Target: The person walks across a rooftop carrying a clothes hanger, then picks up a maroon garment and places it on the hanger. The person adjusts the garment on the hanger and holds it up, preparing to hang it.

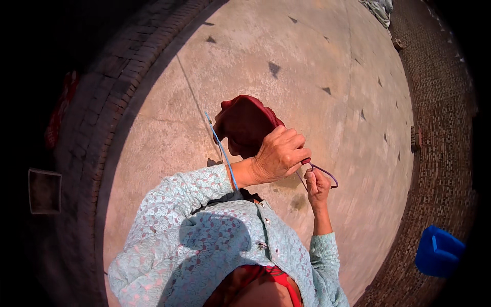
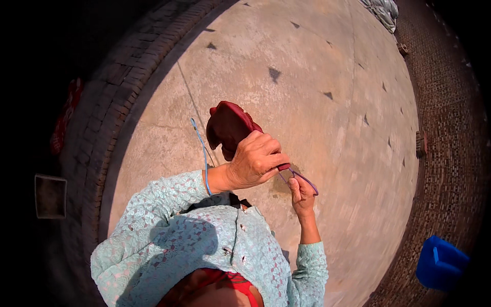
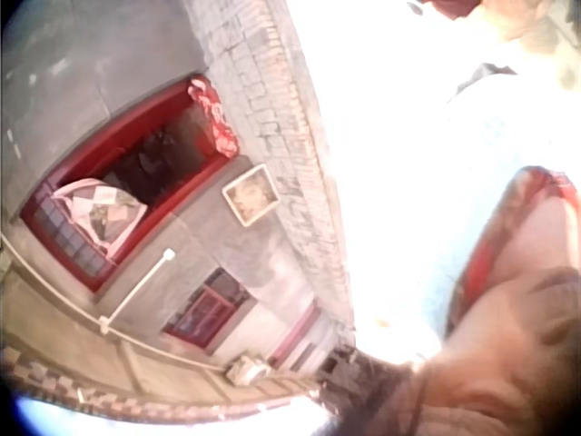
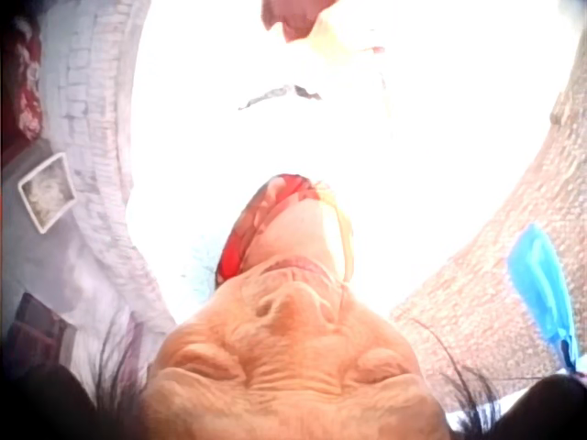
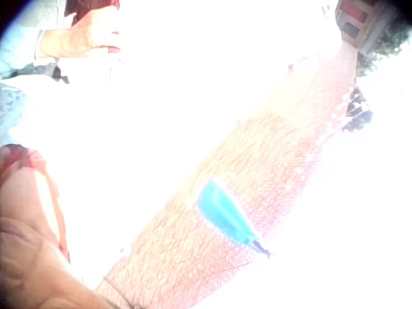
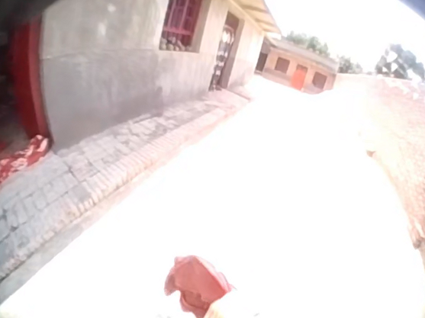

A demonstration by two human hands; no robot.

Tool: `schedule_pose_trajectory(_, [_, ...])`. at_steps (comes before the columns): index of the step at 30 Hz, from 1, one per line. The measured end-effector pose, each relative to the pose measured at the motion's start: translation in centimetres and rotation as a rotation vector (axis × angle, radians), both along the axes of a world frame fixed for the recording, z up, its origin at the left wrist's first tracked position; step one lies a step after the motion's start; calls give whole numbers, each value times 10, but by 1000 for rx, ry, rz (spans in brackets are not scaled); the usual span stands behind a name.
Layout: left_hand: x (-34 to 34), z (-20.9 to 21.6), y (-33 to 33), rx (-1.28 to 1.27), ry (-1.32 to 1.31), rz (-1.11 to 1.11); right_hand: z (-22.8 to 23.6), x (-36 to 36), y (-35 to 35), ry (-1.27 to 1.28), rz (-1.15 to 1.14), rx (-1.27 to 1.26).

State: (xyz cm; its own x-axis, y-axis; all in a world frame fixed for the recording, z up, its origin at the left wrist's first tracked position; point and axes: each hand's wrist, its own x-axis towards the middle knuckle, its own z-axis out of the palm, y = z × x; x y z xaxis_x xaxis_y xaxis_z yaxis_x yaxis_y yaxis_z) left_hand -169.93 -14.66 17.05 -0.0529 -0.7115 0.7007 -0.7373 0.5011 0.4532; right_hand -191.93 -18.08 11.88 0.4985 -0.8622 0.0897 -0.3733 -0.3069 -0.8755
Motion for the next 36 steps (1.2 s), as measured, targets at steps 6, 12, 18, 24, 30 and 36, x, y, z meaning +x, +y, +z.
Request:
schedule_pose_trajectory(6, [10, 2, -2, -49, -54, 2, 4, 12, 5, -18, -51, -82])
schedule_pose_trajectory(12, [7, -2, 3, -29, 49, 40, 1, 20, 17, -33, -163, -58])
schedule_pose_trajectory(18, [7, -7, 0, -59, 75, -55, 6, 14, 16, -54, -78, -201])
schedule_pose_trajectory(24, [15, 1, -10, -130, -32, -62, 4, 13, 12, -125, -75, -13])
schedule_pose_trajectory(30, [27, 19, -25, -104, -278, -22, 9, 9, 9, -168, -81, 44])
schedule_pose_trajectory(36, [57, 16, -53, 86, -366, -234, 39, 25, -16, 23, -30, -82])
